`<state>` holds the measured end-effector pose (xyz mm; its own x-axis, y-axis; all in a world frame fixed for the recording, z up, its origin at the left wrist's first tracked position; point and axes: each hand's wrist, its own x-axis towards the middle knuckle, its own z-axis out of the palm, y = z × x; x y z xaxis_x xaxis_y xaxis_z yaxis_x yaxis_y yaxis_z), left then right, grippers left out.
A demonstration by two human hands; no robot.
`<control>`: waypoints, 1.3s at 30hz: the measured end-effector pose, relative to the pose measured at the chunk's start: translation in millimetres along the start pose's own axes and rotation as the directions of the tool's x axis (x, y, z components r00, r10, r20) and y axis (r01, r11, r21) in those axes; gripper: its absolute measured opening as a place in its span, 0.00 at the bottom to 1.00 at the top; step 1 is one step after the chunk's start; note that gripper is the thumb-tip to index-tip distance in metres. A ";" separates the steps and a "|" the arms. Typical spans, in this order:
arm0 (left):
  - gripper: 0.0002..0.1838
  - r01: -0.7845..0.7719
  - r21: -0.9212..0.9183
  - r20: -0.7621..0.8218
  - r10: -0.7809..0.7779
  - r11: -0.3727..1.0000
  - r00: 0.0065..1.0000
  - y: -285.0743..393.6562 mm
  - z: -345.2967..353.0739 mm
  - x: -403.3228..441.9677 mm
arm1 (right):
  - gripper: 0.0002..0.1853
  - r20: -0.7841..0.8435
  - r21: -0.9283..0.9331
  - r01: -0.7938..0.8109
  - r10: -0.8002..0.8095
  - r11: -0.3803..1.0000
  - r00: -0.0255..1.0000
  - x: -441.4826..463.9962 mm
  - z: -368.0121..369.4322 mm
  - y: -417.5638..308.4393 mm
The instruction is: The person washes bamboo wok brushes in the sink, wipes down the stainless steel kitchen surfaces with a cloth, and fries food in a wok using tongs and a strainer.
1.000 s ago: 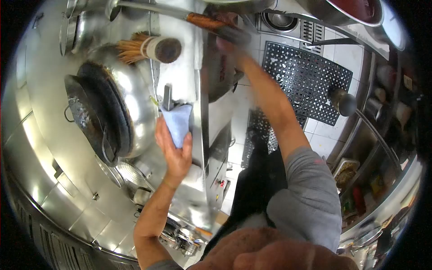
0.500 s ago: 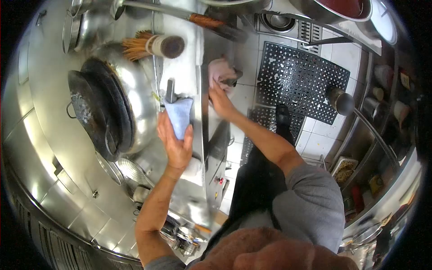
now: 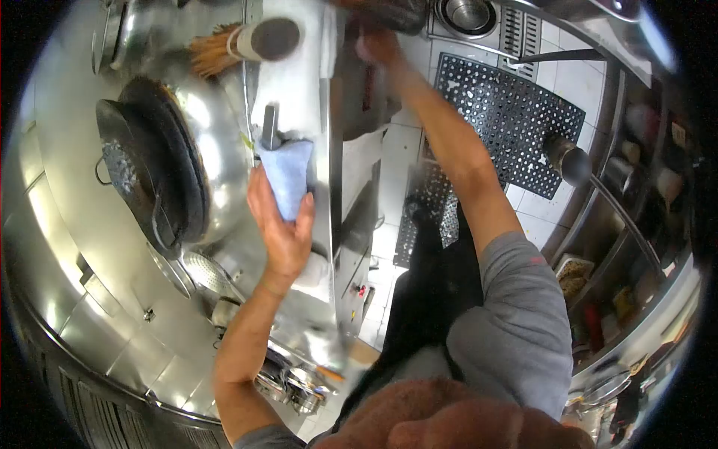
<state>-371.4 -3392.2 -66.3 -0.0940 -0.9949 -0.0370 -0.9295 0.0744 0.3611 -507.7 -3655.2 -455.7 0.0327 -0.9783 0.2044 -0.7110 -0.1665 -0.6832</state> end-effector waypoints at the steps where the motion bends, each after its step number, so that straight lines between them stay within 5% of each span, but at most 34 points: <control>1: 0.38 0.021 0.001 -0.002 -0.021 1.000 1.000 0.8 -0.2 0.9 | 0.17 0.136 -0.064 0.019 -0.011 0.998 0.991 -2.4 14.2 18.4; 2: 0.38 0.038 0.000 -0.009 -0.038 0.999 0.999 0.9 1.1 2.3 | 0.16 0.269 -0.121 0.055 -0.021 0.991 0.963 -4.6 27.2 36.1; 6: 0.38 0.046 -0.019 -0.028 -0.046 0.999 0.999 -0.5 2.5 0.6 | 0.15 0.144 -0.291 0.268 -0.235 0.918 0.961 -41.5 56.3 74.9; 9: 0.38 0.011 0.021 -0.038 -0.010 1.000 0.999 -2.7 1.2 0.3 | 0.17 0.134 0.128 -0.039 0.022 0.991 0.991 -101.8 59.5 57.4; 13: 0.38 -0.021 0.039 -0.028 0.022 0.999 0.999 -6.3 4.0 -2.2 | 0.19 0.301 0.493 -0.381 0.258 0.782 0.918 -213.2 95.3 40.0; 16: 0.37 -0.109 0.112 -0.064 0.116 0.988 0.991 1.7 2.7 -0.3 | 0.20 0.202 0.533 -0.295 0.220 0.793 0.955 -275.9 83.8 5.1; 17: 0.37 -0.117 0.117 -0.068 0.125 0.986 0.990 1.3 3.4 -1.9 | 0.21 0.072 0.470 -0.135 0.115 0.872 0.991 -298.0 67.5 -9.8; 19: 0.37 -0.137 0.124 -0.088 0.149 0.983 0.985 -2.0 6.1 -3.3 | 0.17 0.433 0.661 -0.590 0.407 0.463 0.805 -335.1 54.7 -44.8; 27: 0.39 -0.252 0.176 -0.172 0.282 0.952 0.944 -18.0 11.2 -7.8 | 0.15 0.467 0.356 -0.655 0.480 0.667 0.743 -487.3 71.4 -135.6; 35: 0.41 -0.328 0.300 -0.229 0.401 0.896 0.887 -31.0 17.4 -6.5 | 0.26 0.406 0.614 -0.622 0.482 0.485 0.777 -560.7 -60.8 -305.4; 39: 0.41 -0.339 0.275 -0.235 0.405 0.900 0.883 -36.5 20.0 -2.4 | 0.32 0.247 0.640 -0.546 0.528 0.541 0.813 -524.9 53.3 -243.3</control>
<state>-344.3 -3391.1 -98.0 -0.3757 -0.8649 0.3330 -0.9023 0.4233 0.0813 -314.4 -3107.6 -434.1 -0.1750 -0.9132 -0.3680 0.0474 0.3655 -0.9296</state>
